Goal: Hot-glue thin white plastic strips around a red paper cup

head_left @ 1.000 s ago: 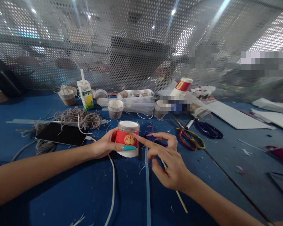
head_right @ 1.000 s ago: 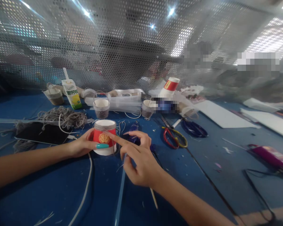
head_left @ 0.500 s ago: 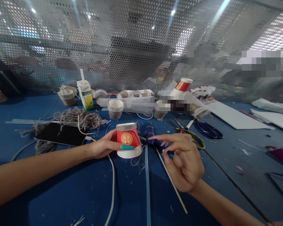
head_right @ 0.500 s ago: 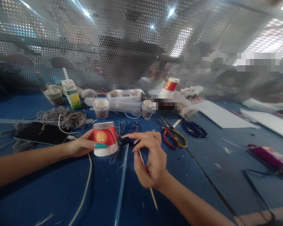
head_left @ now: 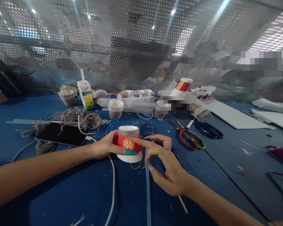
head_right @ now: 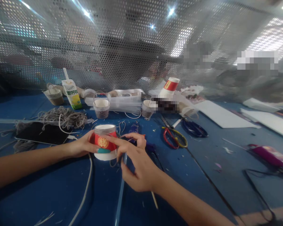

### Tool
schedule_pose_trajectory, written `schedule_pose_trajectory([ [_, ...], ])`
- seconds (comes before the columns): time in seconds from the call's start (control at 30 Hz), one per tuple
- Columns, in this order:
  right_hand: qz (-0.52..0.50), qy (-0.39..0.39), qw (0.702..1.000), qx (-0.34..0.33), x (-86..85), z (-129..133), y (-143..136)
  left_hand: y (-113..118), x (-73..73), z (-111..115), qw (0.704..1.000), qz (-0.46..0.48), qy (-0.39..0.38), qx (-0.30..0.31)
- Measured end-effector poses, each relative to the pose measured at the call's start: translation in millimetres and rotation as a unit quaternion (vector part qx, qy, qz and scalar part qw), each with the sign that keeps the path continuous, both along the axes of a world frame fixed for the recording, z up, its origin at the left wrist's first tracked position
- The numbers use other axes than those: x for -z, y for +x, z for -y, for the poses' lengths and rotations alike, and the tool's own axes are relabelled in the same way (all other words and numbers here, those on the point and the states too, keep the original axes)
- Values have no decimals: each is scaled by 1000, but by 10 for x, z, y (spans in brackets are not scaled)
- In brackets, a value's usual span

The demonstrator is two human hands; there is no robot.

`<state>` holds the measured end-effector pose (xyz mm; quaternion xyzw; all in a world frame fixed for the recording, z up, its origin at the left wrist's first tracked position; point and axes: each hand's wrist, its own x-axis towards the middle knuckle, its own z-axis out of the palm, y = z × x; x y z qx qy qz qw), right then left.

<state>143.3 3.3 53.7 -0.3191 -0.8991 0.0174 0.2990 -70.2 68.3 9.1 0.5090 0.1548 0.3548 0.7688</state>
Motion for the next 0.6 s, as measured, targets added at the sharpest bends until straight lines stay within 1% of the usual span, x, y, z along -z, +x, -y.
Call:
schedule_pose_trajectory([
  [0.13, -28, 11, 999, -12, 24, -29, 25, -18, 8, -9, 1000, -3, -14, -17],
  [0.3, -49, 14, 999, 6, 40, -61, 58, -31, -17, -16, 999, 32, -34, 0],
  [0.37, -76, 36, 996, 4, 44, -65, 78, -27, -20, -18, 999, 33, -40, -2],
  [0.5, -151, 116, 981, 21, 49, -54, 105, -8, 8, -21, 999, -1, -41, -22],
  [0.53, -153, 128, 980, 23, 49, -50, 103, -2, 19, -21, 999, -10, -37, -25],
  [0.6, -120, 125, 985, 5, 50, -42, 86, 8, 35, -20, 999, -20, -26, -25],
])
